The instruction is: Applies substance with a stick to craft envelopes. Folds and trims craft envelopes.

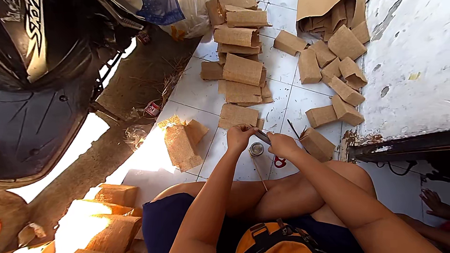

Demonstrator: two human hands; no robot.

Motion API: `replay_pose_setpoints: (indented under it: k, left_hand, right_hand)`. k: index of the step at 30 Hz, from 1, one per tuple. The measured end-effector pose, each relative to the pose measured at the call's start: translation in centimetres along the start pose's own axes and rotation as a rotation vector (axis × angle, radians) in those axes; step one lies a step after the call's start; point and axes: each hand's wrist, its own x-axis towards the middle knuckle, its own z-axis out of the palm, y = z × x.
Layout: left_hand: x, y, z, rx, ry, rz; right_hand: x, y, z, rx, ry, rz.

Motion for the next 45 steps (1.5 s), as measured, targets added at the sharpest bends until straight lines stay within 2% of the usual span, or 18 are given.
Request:
replay_pose_setpoints:
  k: [3, 8, 14, 17, 20, 23, 26, 30, 37, 41, 45]
  left_hand:
    - [0.1, -0.4, 0.3, -0.055, 0.074, -0.012]
    - [0.6, -1.2, 0.1, -0.118, 0.084, -0.044]
    - [0.7, -1.1, -0.3, -0.376, -0.116, -0.06]
    - [0.5, -1.0, 0.1, -0.362, -0.172, -0.041]
    - [0.4, -1.2, 1.5, -0.318, -0.12, 0.001]
    - [0.0, -1.3, 2.7, -0.331, 0.008, -0.039]
    - [-0.3, -1.0, 3.0, -0.37, 0.042, -0.07]
    - [-0.3, -1.0, 3.1, -0.361, 0.048, -0.057]
    - [-0.5, -0.3, 2.8, -0.304, -0.021, -0.03]
    - [0.2, -0.5, 2.3, -0.288, -0.008, -0.028]
    - [0.4, 0.2, 1.2, -0.346, 0.013, -0.078]
  right_hand:
    - [0.0, -0.4, -0.1, 0.013, 0.026, 0.011]
    - [-0.1, -0.8, -0.7, -0.049, 0.027, 0.014]
    - [1.3, 1.6, -0.1, 0.098, -0.08, -0.119]
    - [2.4, 3.1, 0.6, 0.138, -0.109, -0.15]
    - [2.5, 4.0, 1.3, 0.21, -0.04, -0.045]
    - [1.5, 4.0, 1.7, 0.248, 0.052, 0.124]
    - [1.5, 3.7, 4.1, 0.317, 0.043, 0.154]
    - [1.4, 3.2, 5.1, 0.317, 0.002, 0.211]
    - [1.2, 4.1, 5.5, 0.34, 0.008, 0.223]
    - [1.3, 6.0, 5.9, 0.475, 0.021, 0.099]
    - [0.3, 5.4, 5.1, 0.268, 0.12, 0.086]
